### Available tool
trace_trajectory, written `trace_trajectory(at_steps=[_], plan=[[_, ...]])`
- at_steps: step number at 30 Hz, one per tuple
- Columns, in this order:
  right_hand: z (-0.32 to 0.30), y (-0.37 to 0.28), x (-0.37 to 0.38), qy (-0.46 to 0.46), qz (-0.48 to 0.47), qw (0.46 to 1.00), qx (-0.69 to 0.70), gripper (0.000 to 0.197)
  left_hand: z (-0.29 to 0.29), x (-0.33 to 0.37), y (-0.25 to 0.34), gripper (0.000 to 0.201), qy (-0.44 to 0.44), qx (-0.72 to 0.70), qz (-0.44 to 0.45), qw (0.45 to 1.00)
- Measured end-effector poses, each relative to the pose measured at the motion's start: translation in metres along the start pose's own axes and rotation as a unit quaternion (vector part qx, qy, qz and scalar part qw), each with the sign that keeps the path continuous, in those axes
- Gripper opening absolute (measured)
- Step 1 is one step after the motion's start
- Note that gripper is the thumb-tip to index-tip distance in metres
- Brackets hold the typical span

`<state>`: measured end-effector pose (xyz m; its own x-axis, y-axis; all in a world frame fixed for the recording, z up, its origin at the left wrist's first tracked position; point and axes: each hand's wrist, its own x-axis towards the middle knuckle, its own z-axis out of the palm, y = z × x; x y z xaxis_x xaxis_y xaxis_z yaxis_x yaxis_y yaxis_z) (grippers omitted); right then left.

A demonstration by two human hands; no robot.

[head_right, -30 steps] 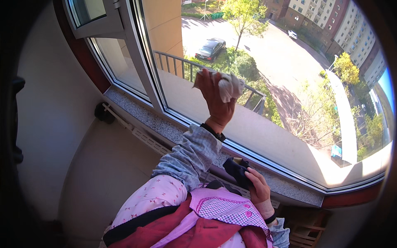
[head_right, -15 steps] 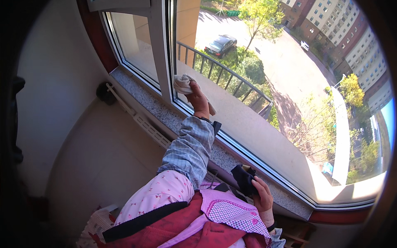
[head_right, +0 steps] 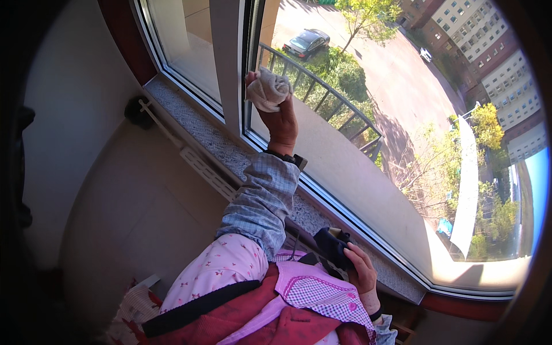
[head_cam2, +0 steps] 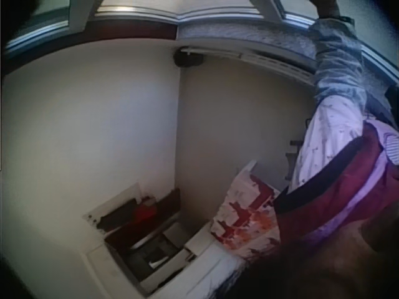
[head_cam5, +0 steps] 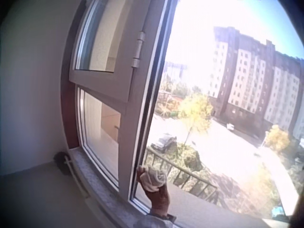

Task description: The person wipes a large window using two cloths, alternating between the left and right hands to clean different sections of the glass. They move systematically across the window surface, wiping the frame and glass repeatedly.

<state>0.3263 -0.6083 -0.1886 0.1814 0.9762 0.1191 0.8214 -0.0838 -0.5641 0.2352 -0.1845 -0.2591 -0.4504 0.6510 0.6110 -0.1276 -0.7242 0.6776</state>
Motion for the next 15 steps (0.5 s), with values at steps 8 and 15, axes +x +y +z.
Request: trace_trajectory(at_steps=[8, 15], plan=[[0.008, 0.001, -0.007, -0.002, 0.04, 0.999, 0.009, 0.059, -0.07, -0.108, -0.07, 0.076, 0.111, 0.021, -0.405, 0.907], [0.001, 0.01, -0.023, 0.002, 0.035, 0.999, 0.033, 0.064, -0.052, -0.128, -0.046, 0.067, 0.193, -0.03, -0.475, 0.858]])
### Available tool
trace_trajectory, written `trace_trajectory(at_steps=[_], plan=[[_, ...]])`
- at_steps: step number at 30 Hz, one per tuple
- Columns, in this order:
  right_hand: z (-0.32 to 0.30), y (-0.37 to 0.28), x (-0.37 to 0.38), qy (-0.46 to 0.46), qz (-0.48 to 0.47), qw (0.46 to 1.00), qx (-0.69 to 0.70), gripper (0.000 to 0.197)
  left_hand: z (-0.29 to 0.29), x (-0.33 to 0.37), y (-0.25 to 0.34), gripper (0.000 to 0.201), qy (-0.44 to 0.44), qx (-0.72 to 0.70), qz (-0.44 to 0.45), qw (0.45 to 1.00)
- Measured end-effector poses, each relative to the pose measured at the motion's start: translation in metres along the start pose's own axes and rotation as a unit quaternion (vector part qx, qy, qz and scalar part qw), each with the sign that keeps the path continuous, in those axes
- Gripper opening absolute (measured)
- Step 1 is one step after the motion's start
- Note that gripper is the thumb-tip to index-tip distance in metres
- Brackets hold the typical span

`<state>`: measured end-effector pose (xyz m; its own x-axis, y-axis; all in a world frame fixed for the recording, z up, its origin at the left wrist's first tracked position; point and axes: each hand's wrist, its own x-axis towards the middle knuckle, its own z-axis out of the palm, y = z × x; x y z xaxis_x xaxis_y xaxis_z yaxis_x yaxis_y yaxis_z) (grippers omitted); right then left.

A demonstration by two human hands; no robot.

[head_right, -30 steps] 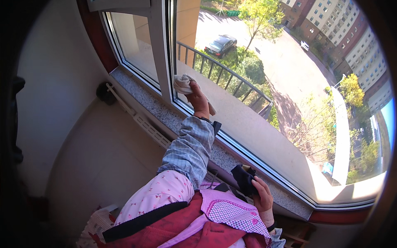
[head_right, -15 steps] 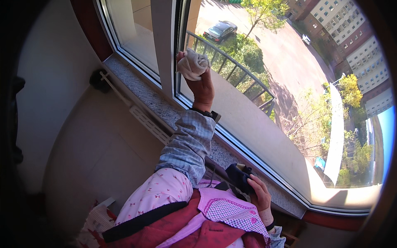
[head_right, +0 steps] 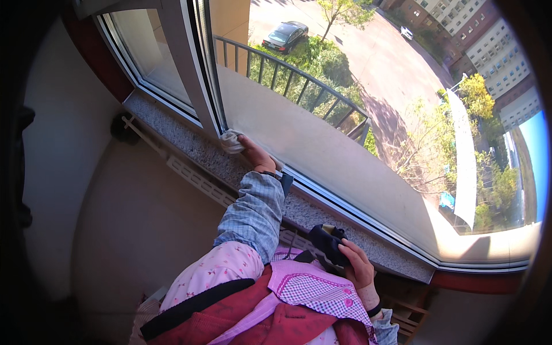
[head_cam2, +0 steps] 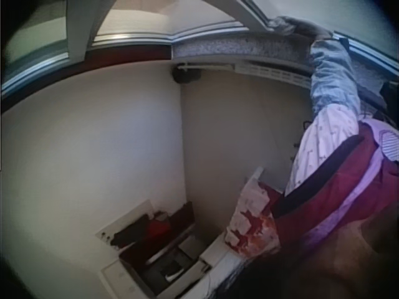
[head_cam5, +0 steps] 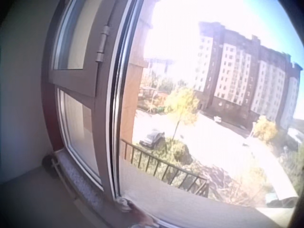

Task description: The person wipes a large window using two cloths, alternating between the left and right hands to clean different sections of the glass. They move systematically across the window surface, wiping the frame and glass repeatedly.

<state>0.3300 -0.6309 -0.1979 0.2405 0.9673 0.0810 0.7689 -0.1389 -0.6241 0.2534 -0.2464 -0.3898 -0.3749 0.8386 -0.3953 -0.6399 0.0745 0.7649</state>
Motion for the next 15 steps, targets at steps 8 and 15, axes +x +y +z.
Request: trace_trajectory(at_steps=[8, 15], plan=[[-0.033, 0.048, -0.039, 0.014, -0.02, 1.0, 0.007, 0.06, 0.042, -0.154, -0.012, 0.086, -0.141, 0.052, 0.243, 0.958], [-0.08, 0.089, -0.076, 0.04, -0.037, 0.998, 0.011, 0.054, 0.103, -0.314, 0.046, 0.054, -0.343, 0.136, 0.715, 0.593]])
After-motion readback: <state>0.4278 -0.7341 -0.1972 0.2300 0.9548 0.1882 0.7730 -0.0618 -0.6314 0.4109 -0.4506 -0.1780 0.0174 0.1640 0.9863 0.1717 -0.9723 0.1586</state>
